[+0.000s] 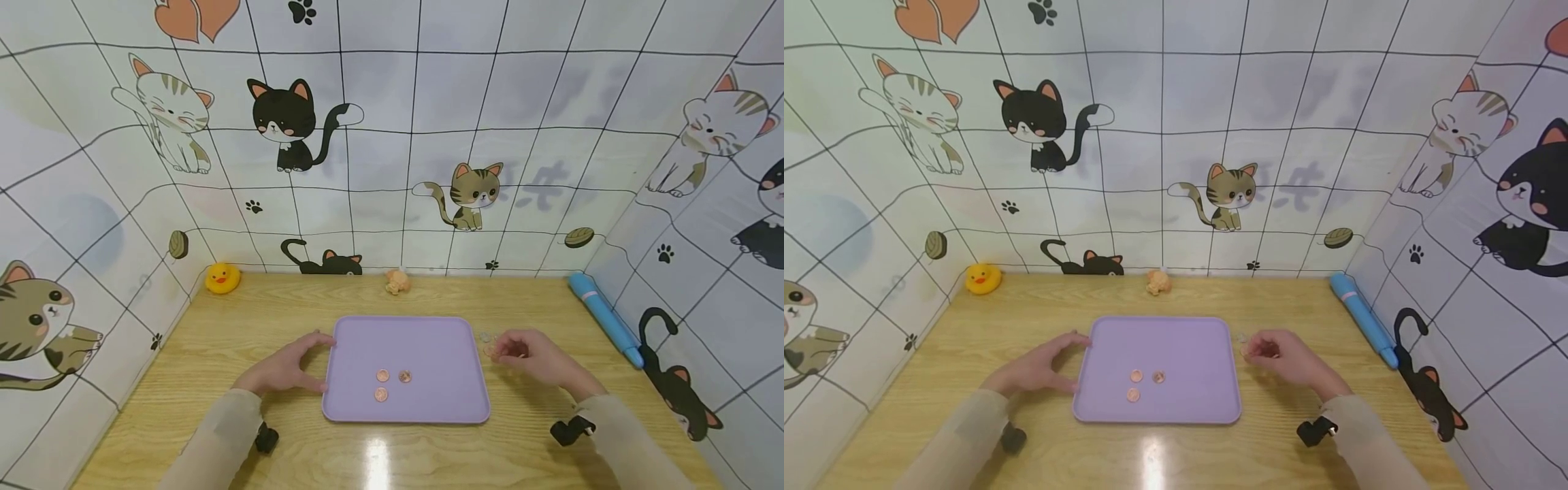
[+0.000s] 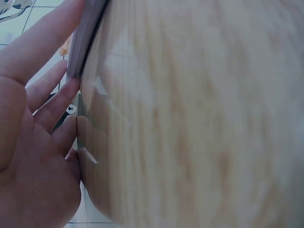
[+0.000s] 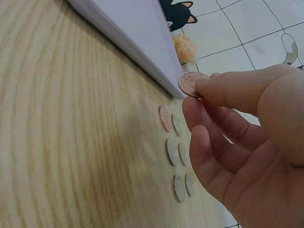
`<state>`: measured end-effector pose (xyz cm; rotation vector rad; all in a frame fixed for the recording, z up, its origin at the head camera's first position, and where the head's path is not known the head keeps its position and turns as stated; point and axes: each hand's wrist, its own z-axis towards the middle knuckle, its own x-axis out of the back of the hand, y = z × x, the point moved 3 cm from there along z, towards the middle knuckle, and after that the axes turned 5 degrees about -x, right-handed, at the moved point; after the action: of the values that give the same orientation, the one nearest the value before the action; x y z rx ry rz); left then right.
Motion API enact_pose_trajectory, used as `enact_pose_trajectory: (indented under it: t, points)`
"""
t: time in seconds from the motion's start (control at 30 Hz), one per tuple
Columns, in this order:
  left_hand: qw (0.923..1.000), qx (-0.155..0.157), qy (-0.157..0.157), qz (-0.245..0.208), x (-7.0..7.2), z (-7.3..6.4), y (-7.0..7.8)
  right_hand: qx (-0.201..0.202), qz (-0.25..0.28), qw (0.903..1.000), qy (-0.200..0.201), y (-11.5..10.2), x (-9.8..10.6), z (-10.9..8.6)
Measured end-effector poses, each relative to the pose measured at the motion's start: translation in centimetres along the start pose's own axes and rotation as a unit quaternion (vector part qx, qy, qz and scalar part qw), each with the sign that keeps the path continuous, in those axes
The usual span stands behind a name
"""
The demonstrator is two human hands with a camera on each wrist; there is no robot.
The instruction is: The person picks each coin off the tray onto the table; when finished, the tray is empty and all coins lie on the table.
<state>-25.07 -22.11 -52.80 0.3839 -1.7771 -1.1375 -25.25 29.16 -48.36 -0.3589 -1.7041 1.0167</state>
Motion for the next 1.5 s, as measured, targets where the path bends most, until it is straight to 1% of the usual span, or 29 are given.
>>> enact_pose_trajectory:
  t: [0.07,0.2,0.5,0.63,0.73,0.93,1.1,1.33,1.5]
  points:
    - [1.0000,0.001,-0.002,0.002,0.0,0.0,0.1,-0.005,-0.007,1.0000,0.000,0.3,0.0,-0.2]
    - [1.0000,0.003,-0.002,0.000,0.0,-0.1,0.2,0.001,-0.028,0.9996,0.004,0.5,-0.2,-0.3]
    - [0.9999,0.008,-0.001,-0.006,0.0,0.0,0.0,0.019,-0.077,0.9969,0.003,0.9,-1.1,0.1]
    - [0.9999,0.012,-0.001,-0.007,0.0,0.1,0.0,0.036,-0.100,0.9943,0.009,0.7,-1.3,0.2]
    - [0.9999,0.013,0.000,-0.006,0.0,0.1,0.0,0.041,-0.113,0.9927,0.010,0.6,-1.5,0.4]
    - [1.0000,0.009,-0.001,-0.004,0.1,0.0,0.2,0.024,-0.140,0.9898,0.010,0.7,-1.7,0.5]
    - [1.0000,0.010,0.001,0.000,0.1,0.0,-0.1,0.011,-0.157,0.9874,0.016,0.8,-1.9,0.5]
    - [1.0000,0.001,0.001,-0.003,0.0,0.0,-0.2,0.014,-0.166,0.9857,0.026,0.7,-2.1,0.3]
    - [1.0000,0.000,0.000,0.001,0.0,0.1,-0.2,0.007,-0.173,0.9843,0.033,0.6,-2.2,0.0]
